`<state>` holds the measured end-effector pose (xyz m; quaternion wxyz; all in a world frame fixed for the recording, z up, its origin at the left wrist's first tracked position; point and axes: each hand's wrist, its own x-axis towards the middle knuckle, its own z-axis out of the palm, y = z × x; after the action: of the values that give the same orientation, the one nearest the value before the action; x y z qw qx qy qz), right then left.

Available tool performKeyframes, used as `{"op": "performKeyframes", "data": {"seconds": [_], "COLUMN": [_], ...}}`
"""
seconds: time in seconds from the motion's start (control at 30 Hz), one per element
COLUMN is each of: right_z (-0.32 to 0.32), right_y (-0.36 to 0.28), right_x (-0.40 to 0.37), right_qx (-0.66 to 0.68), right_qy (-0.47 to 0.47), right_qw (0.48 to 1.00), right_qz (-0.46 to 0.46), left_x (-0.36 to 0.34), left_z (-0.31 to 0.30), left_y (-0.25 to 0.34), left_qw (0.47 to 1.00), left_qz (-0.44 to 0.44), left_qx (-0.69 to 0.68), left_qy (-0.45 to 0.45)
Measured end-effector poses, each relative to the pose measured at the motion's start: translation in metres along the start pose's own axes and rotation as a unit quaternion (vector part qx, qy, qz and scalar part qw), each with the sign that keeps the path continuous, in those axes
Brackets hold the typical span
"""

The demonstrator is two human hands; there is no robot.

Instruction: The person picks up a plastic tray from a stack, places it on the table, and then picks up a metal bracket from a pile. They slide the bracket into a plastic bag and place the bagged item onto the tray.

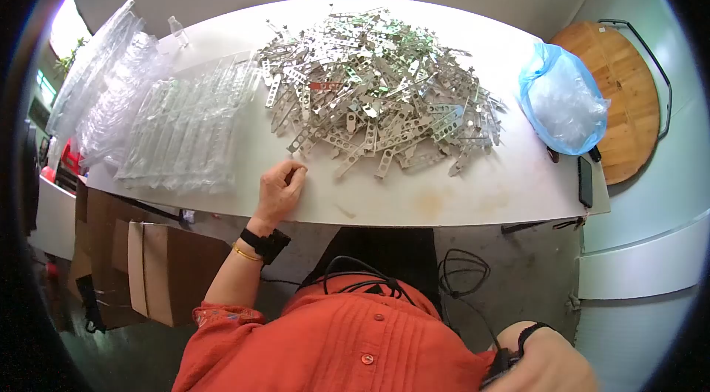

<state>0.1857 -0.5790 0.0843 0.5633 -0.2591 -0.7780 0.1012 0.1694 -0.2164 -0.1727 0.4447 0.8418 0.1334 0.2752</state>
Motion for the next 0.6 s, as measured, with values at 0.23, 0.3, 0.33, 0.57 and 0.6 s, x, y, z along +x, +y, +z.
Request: {"op": "performKeyframes", "data": {"seconds": [0.23,0.3,0.33,0.57,0.6], "right_z": [-0.038,-0.045,-0.048,-0.054,-0.048], "right_y": [0.023,0.033,0.034,0.092,0.098], "right_x": [-0.037,-0.051,-0.057,-0.064,-0.062], "right_qx": [-0.051,-0.053,-0.032,-0.103,-0.111], "right_qy": [0.018,0.047,0.081,0.251,0.31], "right_qw": [0.957,0.955,0.946,0.876,0.837], "right_qz": [0.285,0.287,0.311,0.399,0.437], "left_x": [0.002,0.003,0.004,0.006,0.006], "left_z": [-0.001,-0.001,-0.002,0.0,0.0], "left_y": [-0.002,0.001,0.003,0.0,0.0], "left_qw": [0.999,0.999,0.999,0.998,0.998], "left_qz": [0.006,0.005,0.004,0.013,0.01], "left_qx": [0.045,0.042,0.046,0.058,0.059], "left_qy": [-0.02,-0.025,-0.023,-0.029,-0.033]}}
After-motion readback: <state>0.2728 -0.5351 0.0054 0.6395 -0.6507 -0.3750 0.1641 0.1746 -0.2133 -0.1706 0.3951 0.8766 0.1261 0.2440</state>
